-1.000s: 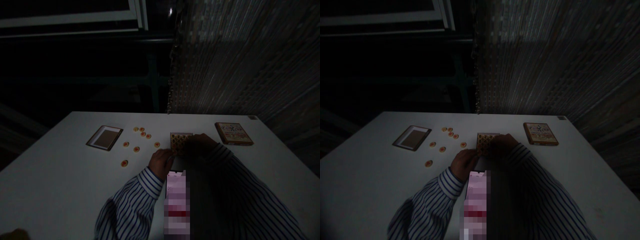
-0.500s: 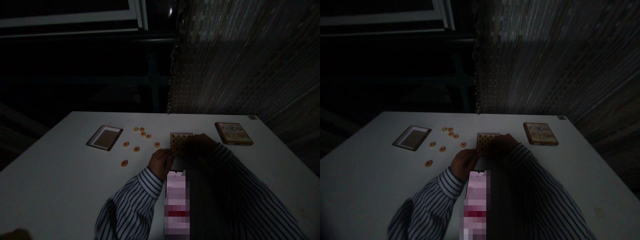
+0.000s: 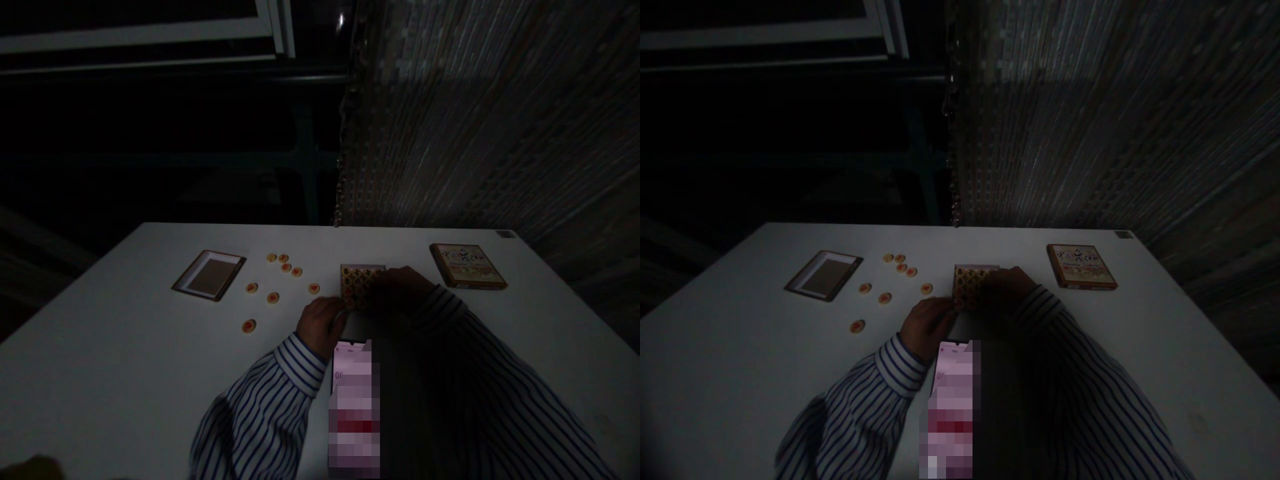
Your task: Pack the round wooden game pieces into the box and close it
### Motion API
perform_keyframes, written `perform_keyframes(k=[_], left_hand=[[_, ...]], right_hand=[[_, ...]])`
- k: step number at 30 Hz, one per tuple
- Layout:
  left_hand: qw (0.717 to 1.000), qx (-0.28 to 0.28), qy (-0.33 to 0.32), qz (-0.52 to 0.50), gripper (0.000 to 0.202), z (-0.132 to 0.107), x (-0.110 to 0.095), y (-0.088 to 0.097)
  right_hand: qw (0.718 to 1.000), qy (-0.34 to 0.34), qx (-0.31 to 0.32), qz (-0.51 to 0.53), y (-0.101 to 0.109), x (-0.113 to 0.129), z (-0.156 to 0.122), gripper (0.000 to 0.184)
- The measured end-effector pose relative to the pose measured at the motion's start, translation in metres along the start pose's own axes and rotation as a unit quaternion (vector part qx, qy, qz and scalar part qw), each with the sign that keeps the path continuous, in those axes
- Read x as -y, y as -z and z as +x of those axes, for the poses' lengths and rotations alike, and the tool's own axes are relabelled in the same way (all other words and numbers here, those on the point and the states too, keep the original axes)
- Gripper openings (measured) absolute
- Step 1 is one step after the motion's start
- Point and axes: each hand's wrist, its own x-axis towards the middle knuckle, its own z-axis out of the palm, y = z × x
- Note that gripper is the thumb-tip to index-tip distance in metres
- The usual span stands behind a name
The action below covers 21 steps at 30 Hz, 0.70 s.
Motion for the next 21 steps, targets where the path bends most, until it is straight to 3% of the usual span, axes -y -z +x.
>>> perform_keyframes(k=[8,21], left_hand=[[1.0,-0.001,0.004,0.004,0.02,0.0,0.0,0.0],[1.0,-0.022,-0.007,0.007,0.019,0.0,-0.002,0.002]], right_hand=[[1.0,0.006,-0.008,-0.004,-0.004,-0.002,0.002,0.028],[0.999,-0.014,-0.042,0.029,0.007,-0.009,-0.007,0.028]])
